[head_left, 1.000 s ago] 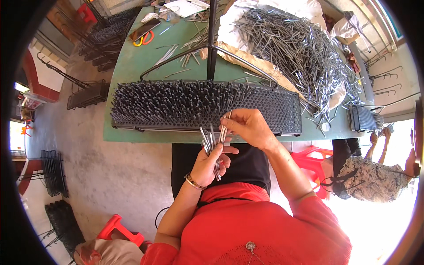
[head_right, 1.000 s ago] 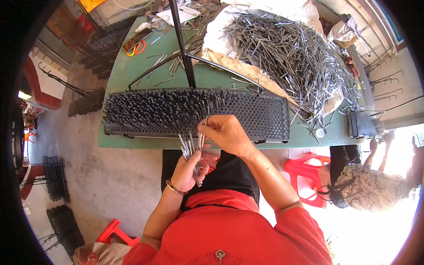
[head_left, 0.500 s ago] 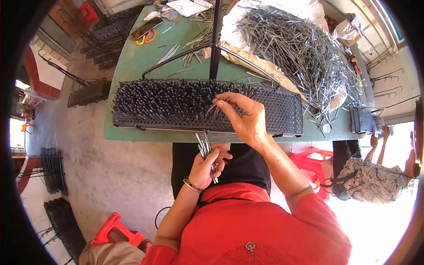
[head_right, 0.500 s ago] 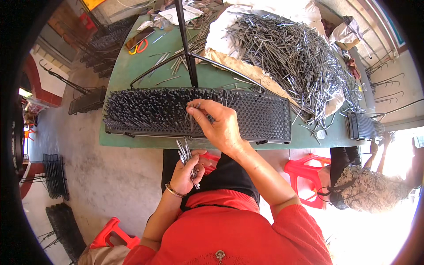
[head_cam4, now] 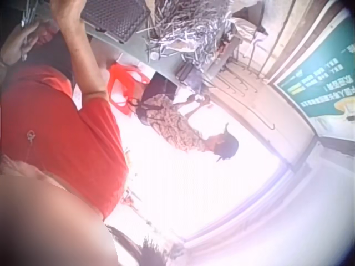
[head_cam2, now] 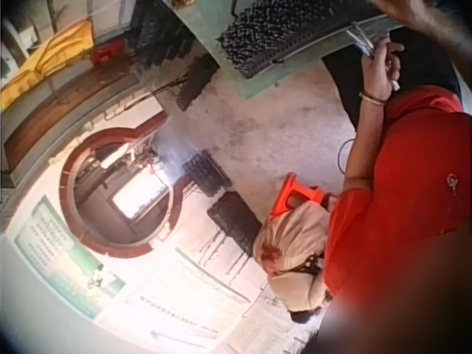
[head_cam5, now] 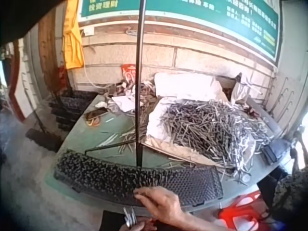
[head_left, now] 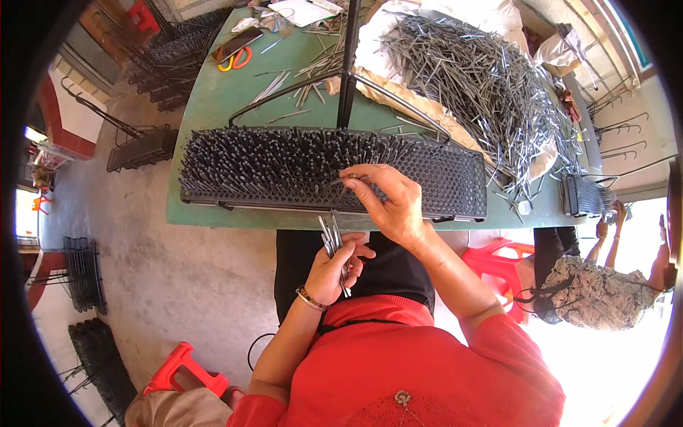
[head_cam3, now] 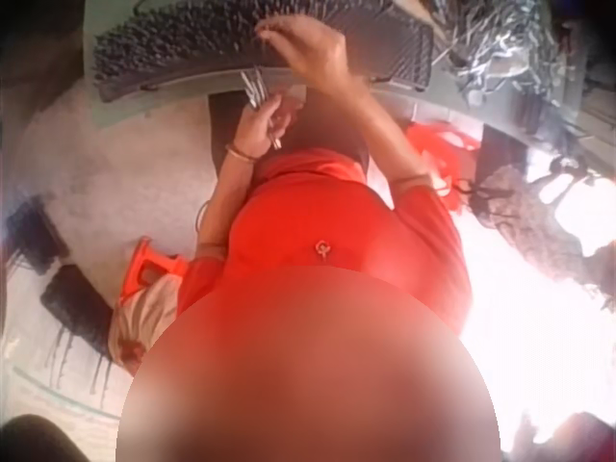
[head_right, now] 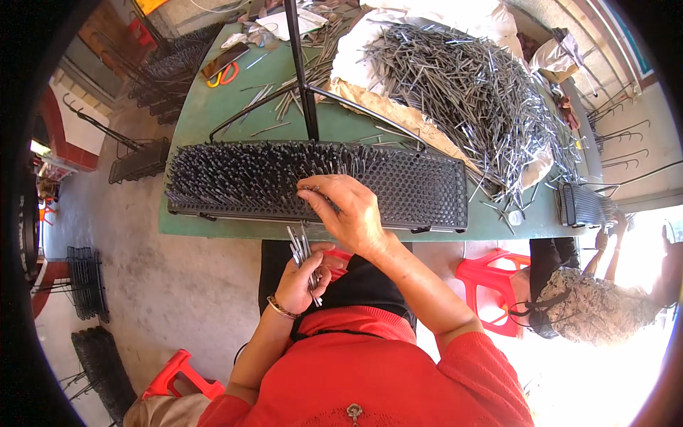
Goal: The recorder is manually inserting small metal rods into a black grid template on a workshop table.
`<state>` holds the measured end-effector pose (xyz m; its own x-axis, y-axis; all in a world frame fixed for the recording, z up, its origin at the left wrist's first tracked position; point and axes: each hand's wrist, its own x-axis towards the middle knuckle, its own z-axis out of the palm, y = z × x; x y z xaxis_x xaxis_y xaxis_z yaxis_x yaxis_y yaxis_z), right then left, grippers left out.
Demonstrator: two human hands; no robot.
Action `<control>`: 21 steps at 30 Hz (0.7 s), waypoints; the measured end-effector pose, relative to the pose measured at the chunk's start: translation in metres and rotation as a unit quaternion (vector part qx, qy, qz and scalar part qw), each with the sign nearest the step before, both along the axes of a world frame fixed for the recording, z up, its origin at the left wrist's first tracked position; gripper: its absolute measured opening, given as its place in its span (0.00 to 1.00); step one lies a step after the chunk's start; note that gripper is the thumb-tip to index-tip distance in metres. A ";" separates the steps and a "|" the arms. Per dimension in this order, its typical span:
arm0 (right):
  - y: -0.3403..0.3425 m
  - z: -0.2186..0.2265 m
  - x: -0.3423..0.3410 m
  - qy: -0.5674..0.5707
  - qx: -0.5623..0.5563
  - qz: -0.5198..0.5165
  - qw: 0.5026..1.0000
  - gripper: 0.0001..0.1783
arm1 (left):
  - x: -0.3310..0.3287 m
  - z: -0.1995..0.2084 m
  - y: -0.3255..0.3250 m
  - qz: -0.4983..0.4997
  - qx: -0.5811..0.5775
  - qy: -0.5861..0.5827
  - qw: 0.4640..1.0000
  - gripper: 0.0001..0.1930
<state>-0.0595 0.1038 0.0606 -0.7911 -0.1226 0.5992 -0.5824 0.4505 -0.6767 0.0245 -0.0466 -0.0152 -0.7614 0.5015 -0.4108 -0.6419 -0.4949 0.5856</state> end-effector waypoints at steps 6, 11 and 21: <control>-0.002 -0.008 -0.001 0.040 0.009 -0.010 0.999 0.08 | 0.001 -0.001 0.001 -0.001 -0.006 0.006 1.000 0.14; 0.001 -0.015 0.003 0.019 0.029 0.020 0.999 0.10 | 0.001 -0.003 0.001 -0.005 -0.002 0.010 1.000 0.14; -0.006 -0.011 0.000 -0.072 0.027 0.008 0.997 0.09 | 0.002 -0.003 0.002 -0.004 -0.002 -0.005 1.000 0.14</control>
<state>-0.0595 0.0976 0.0497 -0.8657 -0.1650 0.4726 -0.4892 0.4789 -0.7290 0.0268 -0.0446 -0.0179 -0.7530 0.5066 -0.4200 -0.6519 -0.4871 0.5812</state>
